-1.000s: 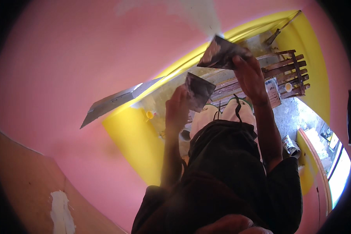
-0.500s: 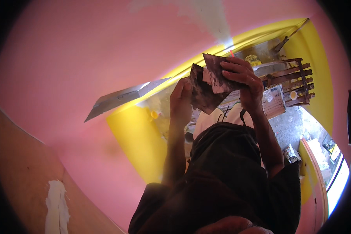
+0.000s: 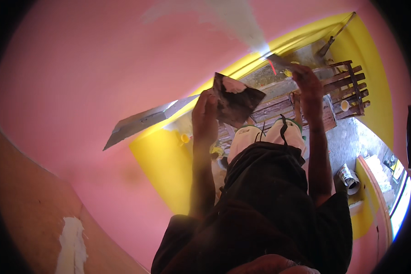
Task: Applying and smoothing plaster or joint compound on a wall and ceiling using putty knives.
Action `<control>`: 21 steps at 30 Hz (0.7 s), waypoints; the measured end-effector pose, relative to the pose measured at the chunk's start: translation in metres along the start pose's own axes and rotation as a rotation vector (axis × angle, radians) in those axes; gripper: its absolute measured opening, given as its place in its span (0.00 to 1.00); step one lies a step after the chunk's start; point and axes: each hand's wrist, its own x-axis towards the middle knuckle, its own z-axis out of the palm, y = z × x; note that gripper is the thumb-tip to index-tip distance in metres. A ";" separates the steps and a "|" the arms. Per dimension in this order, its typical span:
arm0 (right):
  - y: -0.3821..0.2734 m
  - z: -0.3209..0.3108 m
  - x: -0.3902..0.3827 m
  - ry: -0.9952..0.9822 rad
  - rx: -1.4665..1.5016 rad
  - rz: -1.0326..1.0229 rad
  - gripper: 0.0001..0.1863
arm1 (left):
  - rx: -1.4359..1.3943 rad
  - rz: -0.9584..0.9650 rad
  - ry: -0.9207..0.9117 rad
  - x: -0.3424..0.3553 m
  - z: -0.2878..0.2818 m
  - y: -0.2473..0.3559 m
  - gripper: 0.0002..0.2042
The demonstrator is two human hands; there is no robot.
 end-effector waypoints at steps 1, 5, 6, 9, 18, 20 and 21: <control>-0.006 -0.004 -0.001 -0.002 0.000 0.001 0.14 | -0.039 0.012 0.021 0.001 -0.006 -0.007 0.14; -0.035 -0.027 -0.007 -0.263 0.509 0.305 0.18 | 0.029 0.093 0.037 0.008 -0.010 -0.020 0.14; -0.043 -0.021 -0.008 -0.326 0.588 0.410 0.16 | 0.026 0.089 0.032 0.008 -0.005 -0.020 0.14; -0.056 -0.006 -0.007 -0.366 0.702 0.610 0.13 | -0.070 0.059 0.018 0.006 0.003 -0.016 0.13; -0.012 0.021 0.003 -0.253 0.306 0.336 0.10 | -0.035 0.080 0.041 -0.007 0.023 -0.011 0.10; -0.024 0.029 0.016 -0.321 0.659 0.612 0.09 | 0.053 0.106 0.020 -0.009 0.025 -0.009 0.10; -0.014 0.030 0.020 -0.307 0.657 0.607 0.09 | 0.049 0.108 0.006 -0.011 0.030 -0.003 0.10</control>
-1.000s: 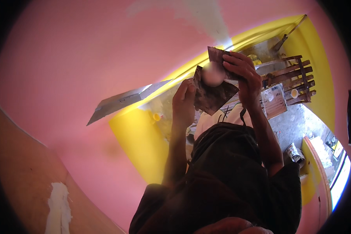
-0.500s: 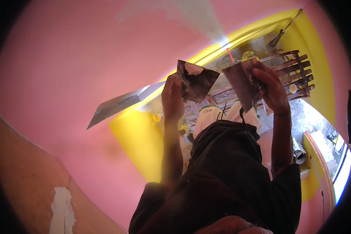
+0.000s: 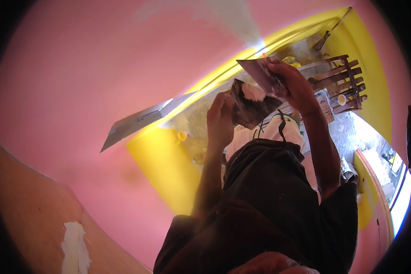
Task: Applying and smoothing plaster or joint compound on a wall and ceiling using putty knives.
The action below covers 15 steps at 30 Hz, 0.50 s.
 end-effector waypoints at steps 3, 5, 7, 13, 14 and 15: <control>0.021 -0.024 0.030 0.001 -0.057 -0.058 0.10 | 0.039 0.000 -0.049 -0.003 0.011 0.007 0.10; 0.030 -0.051 0.042 0.080 -0.076 -0.185 0.11 | 0.031 0.012 -0.045 0.003 0.009 -0.004 0.10; 0.031 -0.068 0.042 0.206 0.002 -0.242 0.14 | 0.045 0.024 -0.016 0.005 -0.005 -0.011 0.10; 0.028 -0.087 -0.011 0.194 0.256 -0.304 0.16 | -0.252 -0.250 0.003 0.009 -0.024 -0.025 0.15; 0.027 -0.083 -0.016 0.218 0.261 -0.299 0.16 | -0.239 -0.236 0.010 0.010 -0.027 -0.027 0.15; 0.024 -0.078 -0.020 0.246 0.265 -0.296 0.16 | -0.244 -0.261 -0.019 0.010 -0.031 -0.030 0.15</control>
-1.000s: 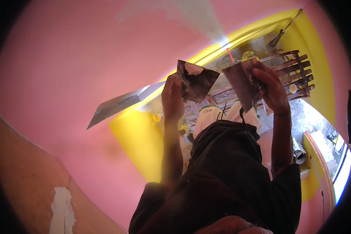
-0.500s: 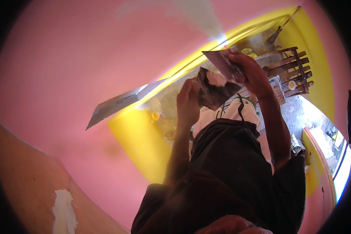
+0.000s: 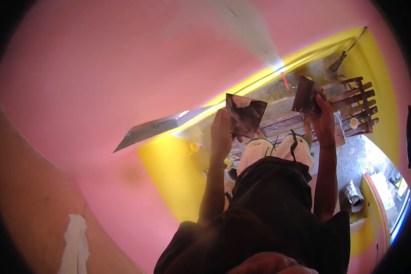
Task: Applying and smoothing plaster or joint compound on a wall and ceiling using putty knives.
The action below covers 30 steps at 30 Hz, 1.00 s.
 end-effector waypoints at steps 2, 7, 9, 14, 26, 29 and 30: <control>0.000 0.011 -0.006 -0.006 0.006 -0.010 0.16 | 0.001 -0.044 -0.016 0.002 -0.003 -0.002 0.15; 0.006 0.039 -0.022 -0.021 0.093 -0.011 0.15 | 0.041 0.045 -0.057 0.008 -0.001 0.005 0.12; 0.007 0.052 -0.032 -0.068 0.116 -0.002 0.14 | 0.058 0.087 -0.072 0.011 0.003 0.009 0.09; 0.010 0.073 -0.044 -0.125 0.014 -0.060 0.14 | 0.144 0.177 -0.067 0.004 0.016 0.027 0.09; 0.049 0.088 -0.041 -0.058 -0.255 -0.019 0.13 | 0.437 0.165 -0.105 -0.005 0.021 0.020 0.08; 0.074 0.097 -0.038 -0.108 -0.238 -0.025 0.13 | 0.580 0.196 -0.142 -0.006 0.002 0.010 0.09; 0.085 0.104 -0.039 -0.090 -0.193 -0.001 0.13 | 0.662 0.195 -0.177 -0.010 -0.009 0.009 0.09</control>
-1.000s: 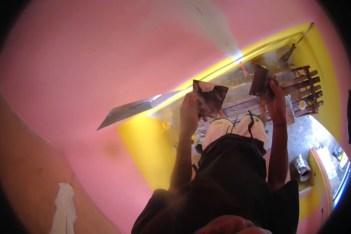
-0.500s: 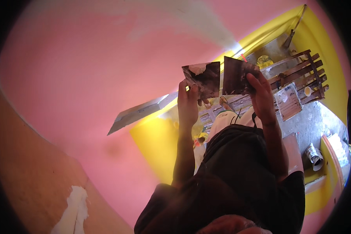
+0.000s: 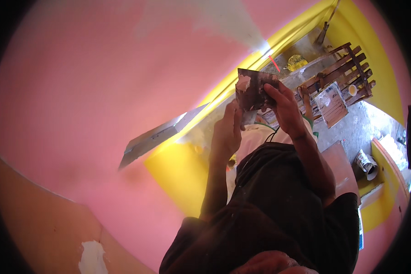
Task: Applying and smoothing plaster or joint compound on a wall and ceiling using putty knives.
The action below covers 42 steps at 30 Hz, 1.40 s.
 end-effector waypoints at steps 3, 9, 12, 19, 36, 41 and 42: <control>0.037 0.010 0.006 0.008 0.114 -0.028 0.13 | 0.176 0.051 -0.156 -0.015 -0.035 -0.042 0.11; 0.073 0.029 0.010 0.045 0.455 -0.212 0.14 | 0.081 -0.070 -0.126 -0.020 -0.168 -0.090 0.10; 0.094 0.029 0.020 0.105 0.509 -0.322 0.17 | -0.136 0.131 0.019 -0.006 -0.228 -0.074 0.11; 0.079 0.027 0.089 0.120 0.464 -0.539 0.19 | 0.225 0.959 0.746 0.020 -0.302 -0.012 0.23; -0.025 0.119 0.156 0.392 -0.092 -0.632 0.13 | 0.466 1.370 1.487 0.081 -0.365 0.007 0.23; -0.037 0.141 0.168 0.492 -0.406 -0.601 0.13 | 0.561 1.410 1.461 0.082 -0.368 0.004 0.22; -0.038 0.147 0.165 0.481 -0.422 -0.607 0.13 | 0.565 1.408 1.458 0.083 -0.367 0.005 0.22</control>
